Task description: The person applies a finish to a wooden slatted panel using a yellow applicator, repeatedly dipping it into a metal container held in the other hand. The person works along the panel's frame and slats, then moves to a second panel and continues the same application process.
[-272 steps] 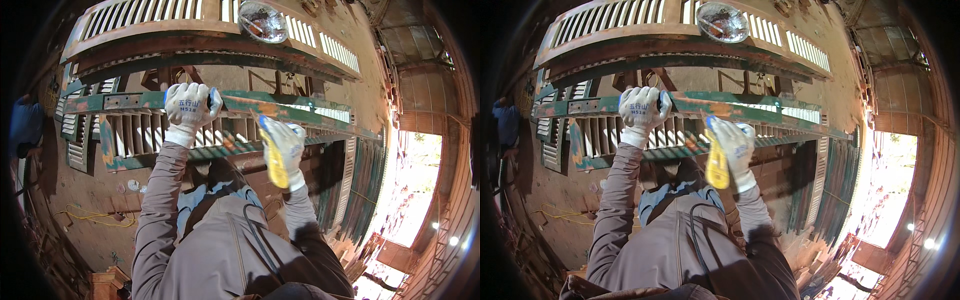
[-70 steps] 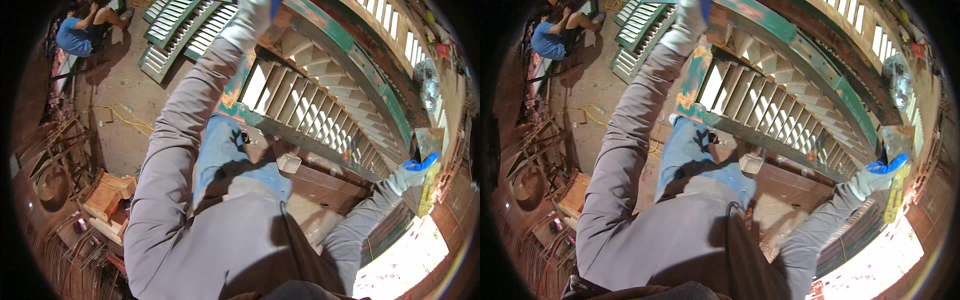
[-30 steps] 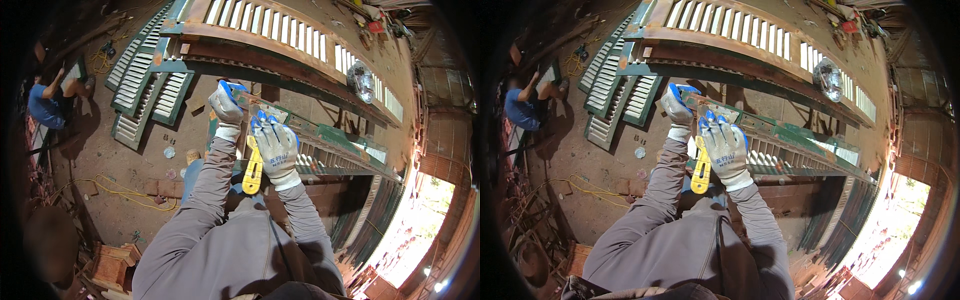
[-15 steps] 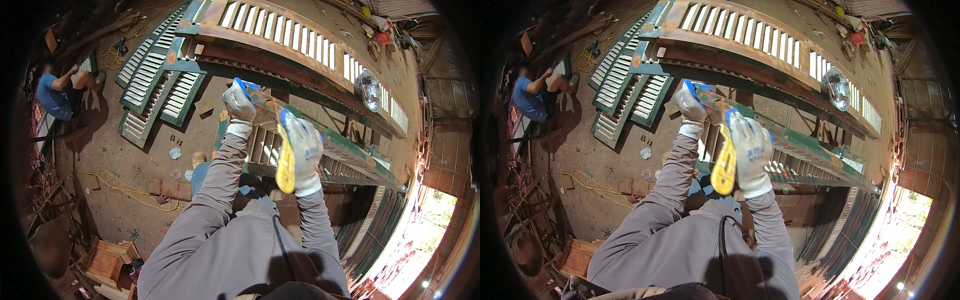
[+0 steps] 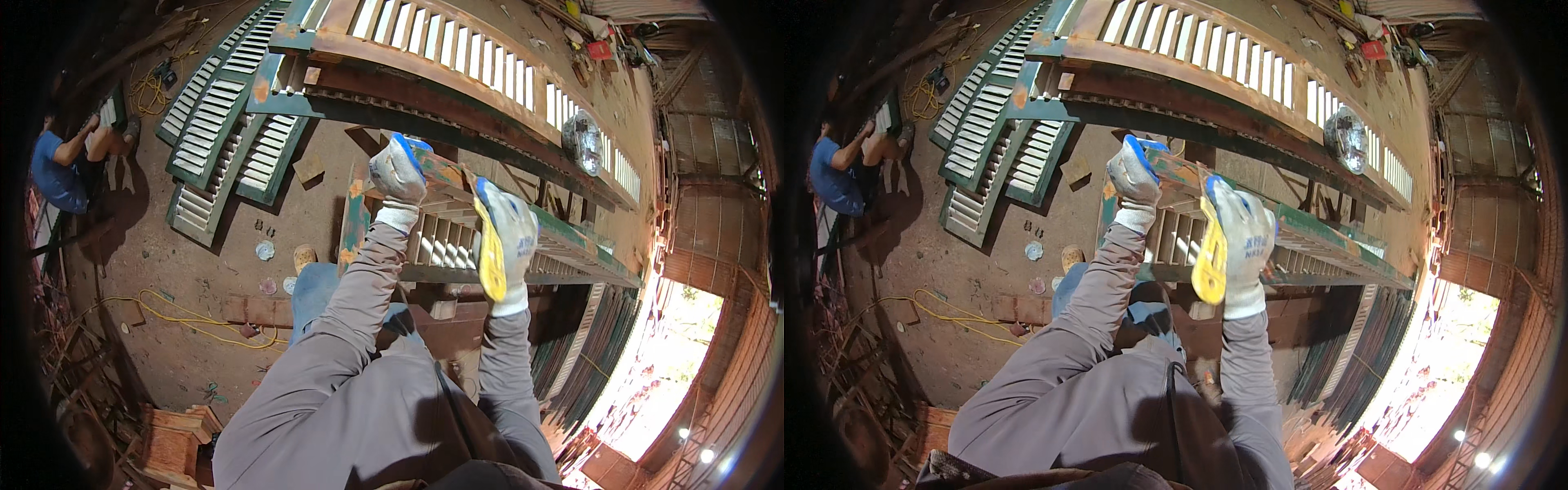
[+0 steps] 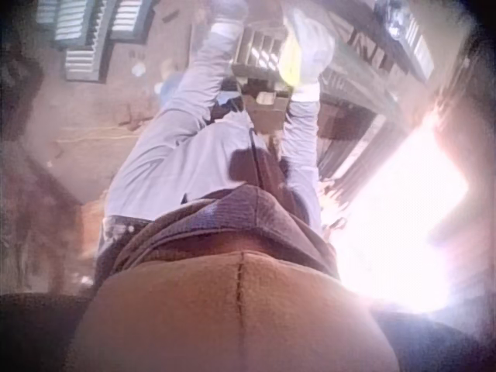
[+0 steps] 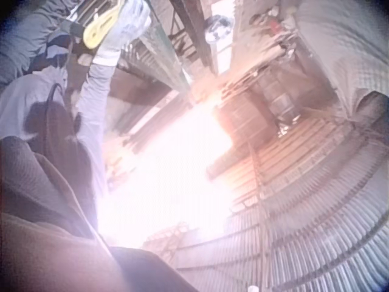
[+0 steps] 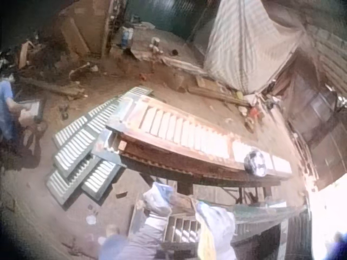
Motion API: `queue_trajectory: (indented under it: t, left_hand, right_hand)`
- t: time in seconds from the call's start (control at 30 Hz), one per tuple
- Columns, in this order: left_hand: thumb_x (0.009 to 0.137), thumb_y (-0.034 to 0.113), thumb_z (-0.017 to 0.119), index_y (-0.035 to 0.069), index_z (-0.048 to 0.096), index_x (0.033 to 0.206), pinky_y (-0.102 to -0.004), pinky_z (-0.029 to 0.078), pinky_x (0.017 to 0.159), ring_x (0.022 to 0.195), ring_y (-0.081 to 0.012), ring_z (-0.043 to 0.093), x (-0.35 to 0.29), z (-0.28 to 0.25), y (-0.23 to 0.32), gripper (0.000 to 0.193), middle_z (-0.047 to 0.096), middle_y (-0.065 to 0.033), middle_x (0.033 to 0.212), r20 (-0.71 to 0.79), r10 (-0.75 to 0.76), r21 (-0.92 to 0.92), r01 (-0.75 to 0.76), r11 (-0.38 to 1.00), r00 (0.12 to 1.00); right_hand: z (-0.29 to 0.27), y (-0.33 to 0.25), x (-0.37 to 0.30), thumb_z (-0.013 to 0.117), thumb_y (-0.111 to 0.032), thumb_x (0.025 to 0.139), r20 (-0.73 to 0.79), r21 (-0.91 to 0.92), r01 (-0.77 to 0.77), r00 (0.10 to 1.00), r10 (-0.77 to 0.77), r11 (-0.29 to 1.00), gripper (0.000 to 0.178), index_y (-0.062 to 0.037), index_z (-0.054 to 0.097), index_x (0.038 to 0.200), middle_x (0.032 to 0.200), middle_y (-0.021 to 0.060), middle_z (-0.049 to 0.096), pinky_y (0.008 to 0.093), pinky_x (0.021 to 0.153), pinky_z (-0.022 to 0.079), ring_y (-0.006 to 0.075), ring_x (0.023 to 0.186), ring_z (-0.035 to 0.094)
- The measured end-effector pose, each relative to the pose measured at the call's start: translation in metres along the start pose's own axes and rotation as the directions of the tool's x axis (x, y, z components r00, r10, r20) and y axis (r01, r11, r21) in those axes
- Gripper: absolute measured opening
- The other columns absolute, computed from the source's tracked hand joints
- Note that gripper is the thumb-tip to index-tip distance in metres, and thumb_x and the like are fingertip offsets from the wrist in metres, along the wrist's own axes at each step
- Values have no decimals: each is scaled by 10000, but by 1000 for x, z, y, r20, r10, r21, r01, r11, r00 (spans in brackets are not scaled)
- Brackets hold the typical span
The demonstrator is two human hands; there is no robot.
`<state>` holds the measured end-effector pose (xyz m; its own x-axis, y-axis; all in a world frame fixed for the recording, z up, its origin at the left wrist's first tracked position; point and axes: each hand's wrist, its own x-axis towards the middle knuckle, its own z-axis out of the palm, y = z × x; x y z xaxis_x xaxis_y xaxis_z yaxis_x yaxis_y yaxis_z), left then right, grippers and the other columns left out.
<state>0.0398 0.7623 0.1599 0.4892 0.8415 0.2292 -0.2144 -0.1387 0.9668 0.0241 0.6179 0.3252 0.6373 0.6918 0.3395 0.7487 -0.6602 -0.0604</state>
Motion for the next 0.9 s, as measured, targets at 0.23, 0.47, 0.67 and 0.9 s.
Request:
queue_trajectory:
  t: [0.23,0.47,0.67,0.9]
  left_hand:
    - [1037,251,525,31,626,905,-409,460,542,587,-309,618,-5,-5,3,275,652,-108,717,81,12,-90,-5,996,997]
    - [931,219,704,17,600,1053,-358,513,540,595,-285,675,-24,-6,-33,258,688,-110,755,24,352,246,-347,905,936]
    - [1010,261,570,4,663,949,-368,516,580,617,-270,665,-29,-9,-30,280,667,-113,724,15,136,70,-137,988,991]
    - [1075,377,375,2,715,772,-321,536,596,622,-190,699,-9,-13,14,590,711,-109,674,70,-159,-94,165,982,985]
  right_hand:
    - [5,-23,-6,669,-270,789,140,15,-9,990,7,1000,454,-124,705,1218,1203,31,718,383,893,468,219,1091,651]
    - [7,-32,1,710,-270,786,54,7,70,996,-70,998,460,-130,701,1225,1206,21,715,407,975,447,229,1134,631]
    - [20,-39,-17,670,-258,816,156,-101,186,973,-169,977,329,-117,739,1105,1141,37,739,430,969,460,237,1128,645]
    - [-14,-4,-34,661,-260,861,92,-52,131,988,-126,990,280,-116,750,1083,1157,32,755,417,977,446,215,1115,674]
